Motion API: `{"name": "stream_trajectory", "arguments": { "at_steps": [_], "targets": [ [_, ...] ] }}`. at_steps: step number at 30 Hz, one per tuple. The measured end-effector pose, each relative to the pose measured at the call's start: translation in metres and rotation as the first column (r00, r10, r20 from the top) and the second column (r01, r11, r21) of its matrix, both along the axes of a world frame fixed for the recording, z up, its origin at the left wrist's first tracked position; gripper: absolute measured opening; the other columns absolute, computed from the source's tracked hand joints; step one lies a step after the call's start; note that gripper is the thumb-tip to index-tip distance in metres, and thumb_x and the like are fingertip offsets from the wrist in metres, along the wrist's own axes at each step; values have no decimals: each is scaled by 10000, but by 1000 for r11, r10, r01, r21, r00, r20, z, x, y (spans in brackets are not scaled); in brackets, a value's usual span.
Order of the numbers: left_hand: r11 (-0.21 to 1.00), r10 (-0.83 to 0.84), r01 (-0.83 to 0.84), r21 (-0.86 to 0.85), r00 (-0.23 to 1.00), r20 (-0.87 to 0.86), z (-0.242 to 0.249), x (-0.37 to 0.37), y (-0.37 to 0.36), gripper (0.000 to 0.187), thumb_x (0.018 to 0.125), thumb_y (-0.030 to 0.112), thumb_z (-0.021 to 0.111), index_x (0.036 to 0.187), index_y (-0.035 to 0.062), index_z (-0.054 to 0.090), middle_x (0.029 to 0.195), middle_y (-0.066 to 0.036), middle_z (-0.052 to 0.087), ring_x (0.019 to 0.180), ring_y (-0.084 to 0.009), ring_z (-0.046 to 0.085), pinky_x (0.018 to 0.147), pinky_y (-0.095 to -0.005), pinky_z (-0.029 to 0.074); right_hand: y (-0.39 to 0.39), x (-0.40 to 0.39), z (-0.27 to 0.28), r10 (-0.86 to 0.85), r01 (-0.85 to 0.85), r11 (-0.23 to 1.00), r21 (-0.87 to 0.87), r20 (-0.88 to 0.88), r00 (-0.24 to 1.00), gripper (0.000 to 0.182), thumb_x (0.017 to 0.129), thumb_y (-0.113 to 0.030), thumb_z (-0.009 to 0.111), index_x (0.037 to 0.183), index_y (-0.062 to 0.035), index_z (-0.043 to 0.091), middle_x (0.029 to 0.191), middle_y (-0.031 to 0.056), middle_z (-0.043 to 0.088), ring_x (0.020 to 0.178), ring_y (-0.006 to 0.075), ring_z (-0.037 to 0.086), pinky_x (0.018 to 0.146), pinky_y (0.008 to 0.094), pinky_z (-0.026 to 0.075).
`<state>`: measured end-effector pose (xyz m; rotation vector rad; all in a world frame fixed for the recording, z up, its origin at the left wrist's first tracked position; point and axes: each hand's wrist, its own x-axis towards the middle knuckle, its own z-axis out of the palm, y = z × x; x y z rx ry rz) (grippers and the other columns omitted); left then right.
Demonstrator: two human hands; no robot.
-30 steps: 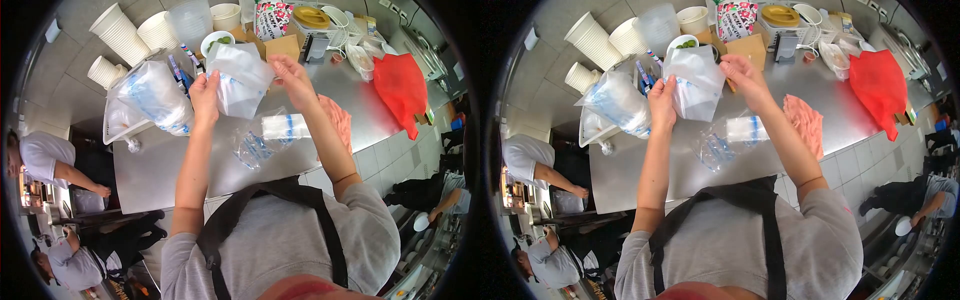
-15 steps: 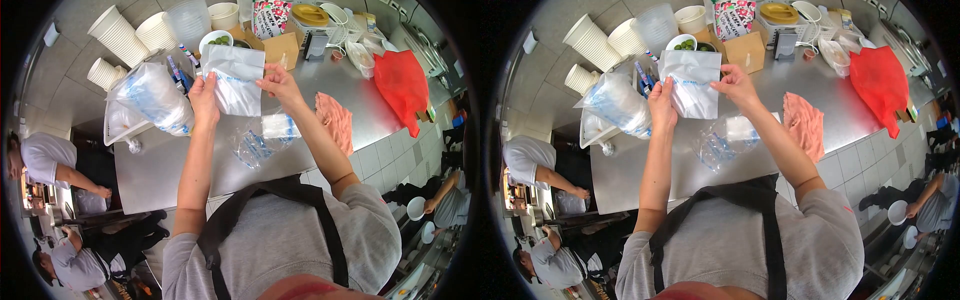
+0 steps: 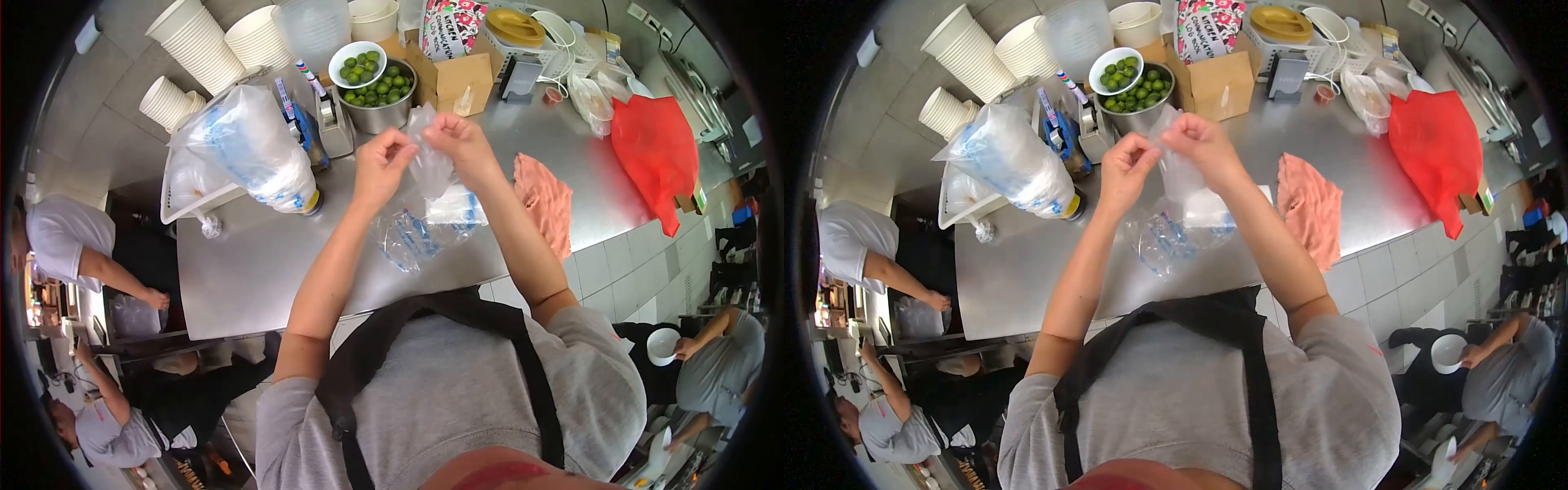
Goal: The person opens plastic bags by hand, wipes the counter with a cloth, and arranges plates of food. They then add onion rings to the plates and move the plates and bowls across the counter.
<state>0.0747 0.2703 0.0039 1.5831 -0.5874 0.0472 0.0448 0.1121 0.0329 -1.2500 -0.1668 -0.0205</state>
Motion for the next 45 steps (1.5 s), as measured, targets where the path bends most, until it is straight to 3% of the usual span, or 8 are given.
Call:
{"name": "stream_trajectory", "arguments": {
  "at_steps": [7,13,21,26,30,37,43,45],
  "targets": [
    [556,299,-445,702,895,330,-78,37,40,83,728,77,591,773,30,540,695,-90,581,600,-235,549,575,-354,439,-40,-13,38,-196,191,929,317,-19,981,80,805,-142,571,761,-102,519,679,-30,525,584,54,486,520,187,385],
    [723,350,-573,386,785,510,-35,31,32,229,723,135,600,919,40,530,875,-164,565,757,-332,556,638,-410,439,-48,-11,66,-232,206,969,136,222,947,140,779,-120,609,706,-108,491,654,-38,528,557,12,456,487,149,349],
    [935,-349,314,-166,898,-268,62,-2,2,186,846,217,527,796,38,536,689,22,523,652,-50,487,560,-217,403,2,-8,66,112,-81,964,-253,112,987,230,679,-6,674,635,-87,463,616,-52,502,542,15,447,481,166,352],
    [896,208,-230,379,973,100,48,17,34,116,756,112,602,819,34,544,672,-25,540,597,-111,491,556,-242,403,-24,-5,65,56,-40,965,-259,54,997,262,730,-35,616,621,-113,391,579,-71,416,472,4,366,430,165,313],
    [909,329,-415,45,779,534,83,-6,22,289,667,134,686,903,39,551,791,-70,587,667,-192,565,618,-272,446,-19,6,64,-14,21,979,-205,38,999,216,748,-39,579,657,-117,400,564,-80,376,444,2,310,400,168,265],
    [902,-243,283,327,957,-158,76,-24,21,183,808,204,563,800,23,538,629,-54,556,565,-112,512,532,-246,408,0,19,84,59,-30,977,-210,131,990,104,761,-50,553,834,-72,483,602,-80,411,516,5,380,436,156,291],
    [981,171,-173,88,985,30,81,-10,47,141,833,155,528,764,34,546,557,8,504,532,-34,439,495,-213,356,27,26,83,-87,569,756,-325,811,579,463,788,-259,586,1144,-15,418,945,90,519,852,142,503,704,264,421],
    [923,385,-382,-42,918,92,91,-8,58,135,841,152,522,787,33,557,568,20,486,537,-32,425,490,-194,340,34,27,50,-59,340,854,-395,575,816,597,818,-387,510,1235,-4,322,1082,123,466,1003,202,447,833,318,374]
  ]
}}
